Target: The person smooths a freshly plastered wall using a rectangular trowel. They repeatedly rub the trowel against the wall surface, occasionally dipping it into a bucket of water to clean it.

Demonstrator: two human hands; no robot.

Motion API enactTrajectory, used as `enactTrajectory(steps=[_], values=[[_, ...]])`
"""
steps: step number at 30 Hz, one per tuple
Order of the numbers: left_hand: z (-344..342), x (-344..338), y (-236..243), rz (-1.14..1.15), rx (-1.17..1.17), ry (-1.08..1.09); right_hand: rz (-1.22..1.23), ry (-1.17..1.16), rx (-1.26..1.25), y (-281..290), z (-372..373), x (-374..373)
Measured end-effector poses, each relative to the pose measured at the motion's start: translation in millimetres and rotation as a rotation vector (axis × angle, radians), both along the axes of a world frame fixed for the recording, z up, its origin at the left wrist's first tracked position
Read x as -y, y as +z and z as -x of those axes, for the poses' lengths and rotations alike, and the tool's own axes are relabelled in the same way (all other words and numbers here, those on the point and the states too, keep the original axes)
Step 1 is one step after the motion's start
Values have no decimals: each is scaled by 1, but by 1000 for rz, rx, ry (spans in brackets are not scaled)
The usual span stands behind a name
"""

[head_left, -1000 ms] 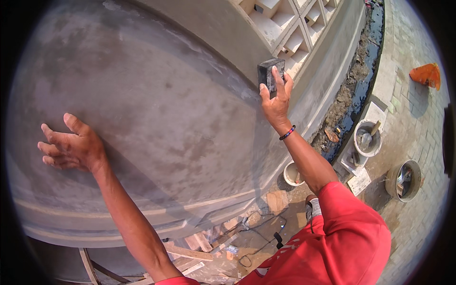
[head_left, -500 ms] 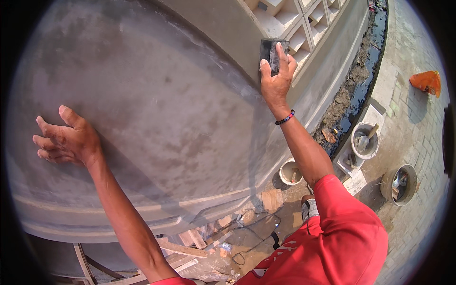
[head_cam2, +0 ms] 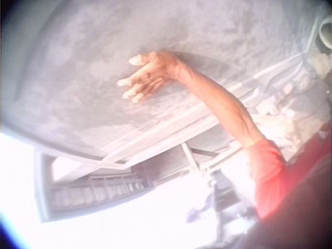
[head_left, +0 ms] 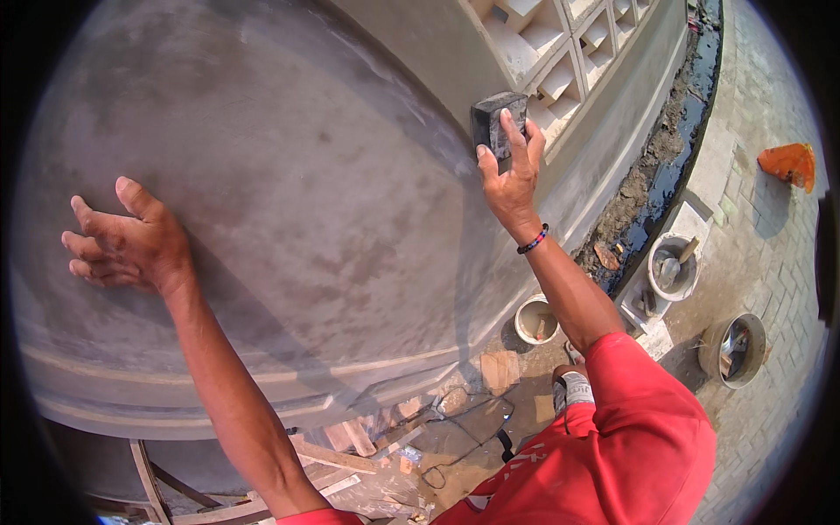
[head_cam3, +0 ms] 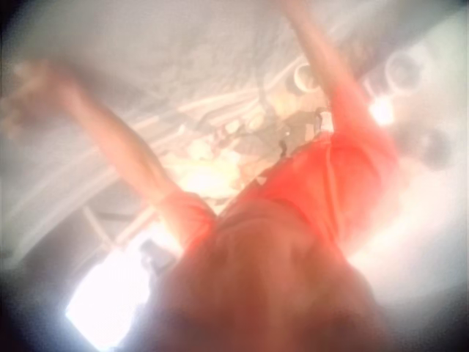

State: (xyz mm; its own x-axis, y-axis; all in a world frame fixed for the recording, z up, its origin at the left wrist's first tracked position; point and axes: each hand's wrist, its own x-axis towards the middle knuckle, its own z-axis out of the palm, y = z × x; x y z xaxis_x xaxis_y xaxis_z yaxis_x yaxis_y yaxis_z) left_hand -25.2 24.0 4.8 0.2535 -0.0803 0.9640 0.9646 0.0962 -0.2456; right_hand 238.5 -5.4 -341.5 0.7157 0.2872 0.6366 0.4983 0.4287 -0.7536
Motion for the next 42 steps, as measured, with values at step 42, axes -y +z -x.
enactTrajectory(steps=[42], values=[[-8,-1,-1,-16,-45,-66,19,53,102,-32,-23,1]])
